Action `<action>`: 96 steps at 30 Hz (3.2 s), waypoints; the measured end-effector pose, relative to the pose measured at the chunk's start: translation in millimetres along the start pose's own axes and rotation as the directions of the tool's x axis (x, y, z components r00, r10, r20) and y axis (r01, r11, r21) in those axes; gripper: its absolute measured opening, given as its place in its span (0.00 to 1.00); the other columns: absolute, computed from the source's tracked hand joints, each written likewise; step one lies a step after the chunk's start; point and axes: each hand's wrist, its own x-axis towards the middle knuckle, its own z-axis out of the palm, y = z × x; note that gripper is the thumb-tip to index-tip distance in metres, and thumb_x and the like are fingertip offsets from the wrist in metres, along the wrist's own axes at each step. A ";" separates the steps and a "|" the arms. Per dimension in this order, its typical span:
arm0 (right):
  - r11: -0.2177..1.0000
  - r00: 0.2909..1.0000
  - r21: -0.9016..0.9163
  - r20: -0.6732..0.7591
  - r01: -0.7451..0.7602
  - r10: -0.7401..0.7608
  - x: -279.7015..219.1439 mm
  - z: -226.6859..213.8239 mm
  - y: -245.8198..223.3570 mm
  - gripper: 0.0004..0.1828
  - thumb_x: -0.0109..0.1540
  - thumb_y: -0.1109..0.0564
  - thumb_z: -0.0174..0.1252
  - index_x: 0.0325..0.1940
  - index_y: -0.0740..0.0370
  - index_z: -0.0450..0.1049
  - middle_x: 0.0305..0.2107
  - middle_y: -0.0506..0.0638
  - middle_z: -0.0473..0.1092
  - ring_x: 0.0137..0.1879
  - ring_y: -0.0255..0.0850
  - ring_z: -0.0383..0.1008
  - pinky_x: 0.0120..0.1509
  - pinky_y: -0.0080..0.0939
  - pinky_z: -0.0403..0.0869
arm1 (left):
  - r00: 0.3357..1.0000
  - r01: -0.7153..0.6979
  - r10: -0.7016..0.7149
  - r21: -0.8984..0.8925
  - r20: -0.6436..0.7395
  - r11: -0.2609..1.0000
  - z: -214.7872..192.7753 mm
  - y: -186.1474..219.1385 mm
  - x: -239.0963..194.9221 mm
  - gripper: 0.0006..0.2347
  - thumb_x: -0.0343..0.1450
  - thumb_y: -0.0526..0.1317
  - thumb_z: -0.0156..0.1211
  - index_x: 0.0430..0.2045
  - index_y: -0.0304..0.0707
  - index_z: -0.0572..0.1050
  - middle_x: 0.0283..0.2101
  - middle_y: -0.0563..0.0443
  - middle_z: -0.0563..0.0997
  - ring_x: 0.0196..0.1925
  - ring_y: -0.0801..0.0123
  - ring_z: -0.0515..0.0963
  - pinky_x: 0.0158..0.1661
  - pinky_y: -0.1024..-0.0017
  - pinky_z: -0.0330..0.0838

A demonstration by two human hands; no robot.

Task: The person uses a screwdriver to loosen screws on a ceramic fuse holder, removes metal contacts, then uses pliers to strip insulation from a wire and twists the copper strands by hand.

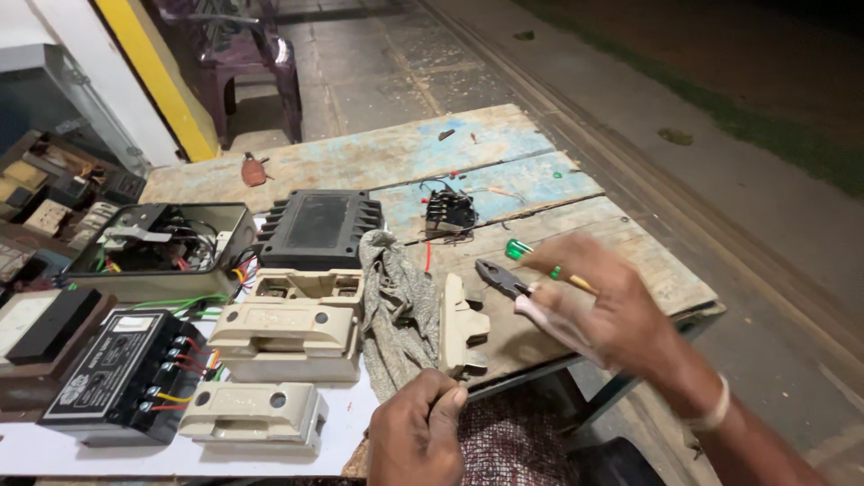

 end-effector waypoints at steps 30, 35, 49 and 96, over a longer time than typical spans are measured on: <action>0.816 0.867 0.295 0.206 -0.496 0.453 8.3 0.3 50.7 0.26 0.67 0.40 0.47 0.32 0.63 0.77 0.15 0.47 0.70 0.17 0.33 0.66 0.21 0.34 0.68 | 0.810 -0.528 0.587 0.442 0.006 0.725 -38.4 53.9 63.0 0.03 0.65 0.32 0.62 0.23 0.37 0.74 0.23 0.44 0.79 0.25 0.54 0.81 0.29 0.57 0.73; 0.871 0.860 0.126 -0.141 -0.475 0.490 82.6 4.5 124.8 0.17 0.64 0.49 0.58 0.45 0.66 0.81 0.29 0.54 0.77 0.35 0.42 0.76 0.42 0.44 0.75 | 0.864 -0.385 0.464 0.338 -0.196 0.859 -32.2 60.2 87.7 0.04 0.68 0.36 0.63 0.24 0.36 0.78 0.25 0.41 0.80 0.28 0.48 0.81 0.30 0.58 0.73; 0.850 0.947 -0.483 0.113 -0.212 0.300 197.0 55.3 204.2 0.19 0.58 0.43 0.65 0.48 0.54 0.83 0.45 0.61 0.75 0.56 0.56 0.72 0.61 0.55 0.71 | 0.834 -0.446 0.512 0.297 -0.204 0.845 22.5 -62.2 121.9 0.04 0.64 0.39 0.65 0.20 0.40 0.81 0.20 0.44 0.79 0.23 0.55 0.83 0.30 0.61 0.78; 0.647 0.761 0.403 0.290 -0.647 0.580 172.8 31.0 226.3 0.10 0.63 0.54 0.62 0.36 0.65 0.78 0.25 0.47 0.75 0.30 0.33 0.71 0.36 0.34 0.70 | 0.856 -0.330 0.429 0.334 -0.288 0.883 40.6 -8.5 146.6 0.03 0.64 0.38 0.63 0.23 0.39 0.79 0.24 0.45 0.82 0.26 0.56 0.84 0.29 0.59 0.78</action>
